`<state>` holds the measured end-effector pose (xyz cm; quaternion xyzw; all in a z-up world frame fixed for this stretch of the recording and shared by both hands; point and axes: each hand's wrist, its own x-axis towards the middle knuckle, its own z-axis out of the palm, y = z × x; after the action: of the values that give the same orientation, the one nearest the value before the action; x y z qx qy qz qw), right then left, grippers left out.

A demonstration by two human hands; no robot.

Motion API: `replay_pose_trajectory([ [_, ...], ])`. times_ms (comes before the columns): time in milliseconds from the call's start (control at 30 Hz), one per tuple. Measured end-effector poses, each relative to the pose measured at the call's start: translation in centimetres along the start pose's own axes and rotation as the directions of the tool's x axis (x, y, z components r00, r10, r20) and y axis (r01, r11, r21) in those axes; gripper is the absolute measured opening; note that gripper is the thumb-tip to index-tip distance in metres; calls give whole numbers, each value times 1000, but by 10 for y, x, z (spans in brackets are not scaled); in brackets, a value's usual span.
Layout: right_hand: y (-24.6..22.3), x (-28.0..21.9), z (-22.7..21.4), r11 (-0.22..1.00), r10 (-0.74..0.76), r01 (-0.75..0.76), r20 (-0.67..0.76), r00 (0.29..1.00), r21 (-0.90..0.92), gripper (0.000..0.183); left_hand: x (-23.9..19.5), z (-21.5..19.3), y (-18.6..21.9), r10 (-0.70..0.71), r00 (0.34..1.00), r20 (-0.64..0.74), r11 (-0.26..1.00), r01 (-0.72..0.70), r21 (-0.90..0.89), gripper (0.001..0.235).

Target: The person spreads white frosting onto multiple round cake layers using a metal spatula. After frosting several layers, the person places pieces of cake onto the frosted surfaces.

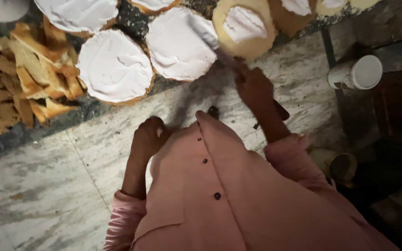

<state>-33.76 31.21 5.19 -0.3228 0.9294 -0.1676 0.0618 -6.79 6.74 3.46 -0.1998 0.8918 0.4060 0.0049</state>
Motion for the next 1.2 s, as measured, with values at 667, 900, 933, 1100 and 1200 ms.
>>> replay_pose_trajectory([
  [667, 27, 12, 0, 1000, 8, -8, -4, 1000, 23, 39, -17, -9, -1, -97, 995, -4, 995, 97, -29, 24],
  [900, 21, -37, -35, 870, 106, -301, 450, 887, 389, 42, -34, 6, -18, -251, 967, -38, 968, 251, -3, 35],
  [933, 26, -38, -41, 874, 158, -300, 360, 919, 382, 40, -32, 7, -18, -215, 975, -54, 977, 215, -2, 35],
  [1100, 66, -38, -69, 979, 35, 1, -171, 985, 204, 31, -20, 12, -14, -166, 986, -31, 982, 168, 83, 37],
  [1200, 88, -19, -65, 975, 55, -76, -105, 993, -211, 31, -4, 13, -5, -139, 990, 10, 986, 137, 93, 33],
])
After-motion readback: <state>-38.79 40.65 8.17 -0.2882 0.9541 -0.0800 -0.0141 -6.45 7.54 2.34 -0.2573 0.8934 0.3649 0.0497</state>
